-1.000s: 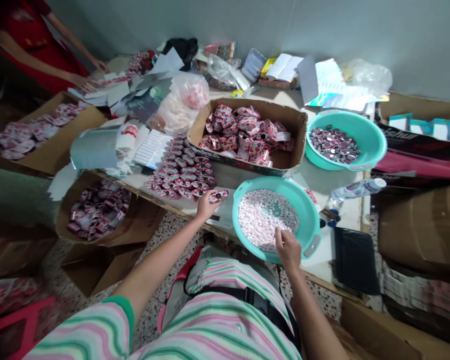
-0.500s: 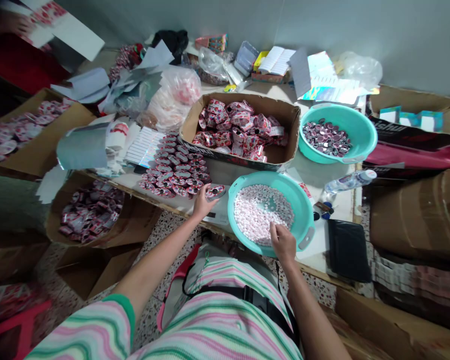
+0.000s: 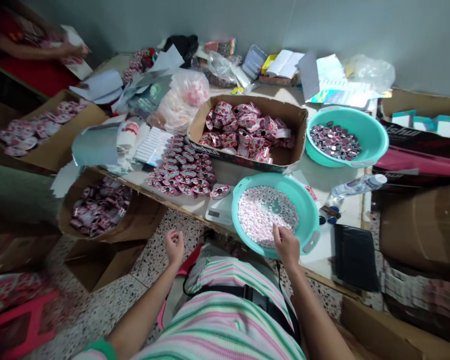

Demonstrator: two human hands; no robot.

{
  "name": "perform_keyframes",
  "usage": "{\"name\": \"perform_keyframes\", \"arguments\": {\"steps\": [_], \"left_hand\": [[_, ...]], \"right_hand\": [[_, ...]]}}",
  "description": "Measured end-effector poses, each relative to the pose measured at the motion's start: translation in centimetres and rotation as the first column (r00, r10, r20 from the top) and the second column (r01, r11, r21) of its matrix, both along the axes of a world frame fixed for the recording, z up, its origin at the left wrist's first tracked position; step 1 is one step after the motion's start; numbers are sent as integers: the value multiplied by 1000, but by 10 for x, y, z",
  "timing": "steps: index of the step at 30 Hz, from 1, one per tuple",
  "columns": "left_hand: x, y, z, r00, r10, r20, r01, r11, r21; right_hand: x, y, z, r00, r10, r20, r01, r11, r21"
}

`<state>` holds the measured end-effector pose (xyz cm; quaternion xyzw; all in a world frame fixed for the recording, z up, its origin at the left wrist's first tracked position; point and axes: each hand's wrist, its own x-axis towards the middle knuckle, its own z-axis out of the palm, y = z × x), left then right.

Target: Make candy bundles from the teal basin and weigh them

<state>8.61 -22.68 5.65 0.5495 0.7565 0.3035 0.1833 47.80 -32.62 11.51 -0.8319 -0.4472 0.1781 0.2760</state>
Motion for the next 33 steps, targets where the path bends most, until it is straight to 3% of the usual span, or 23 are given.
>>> {"name": "perform_keyframes", "arguments": {"steps": [7, 17, 20, 25, 30, 33], "left_hand": [[-15, -33, -13, 1000, -11, -11, 10, 995, -103], [8, -20, -11, 990, -141, 25, 143, 982, -126], [18, -17, -10, 982, -186, 39, 190, 973, -131], [22, -22, -6, 976, -214, 43, 218, 964, -151], [10, -31, 5, 982, -186, 28, 188, 970, -157], [0, -36, 7, 989, -148, 21, 150, 976, -156]], "right_hand": [[1, -2, -5, 1000, 10, -3, -10, 1000, -10], [1, -2, -5, 1000, 3, -4, -3, 1000, -15], [5, 0, -11, 998, 63, -16, -64, 997, -44], [-6, 23, -26, 959, 277, -54, -281, 958, -61], [-37, 57, -35, 951, 306, -52, -309, 948, -74], [-47, 64, -38, 955, 284, -88, -291, 954, -75]]}}
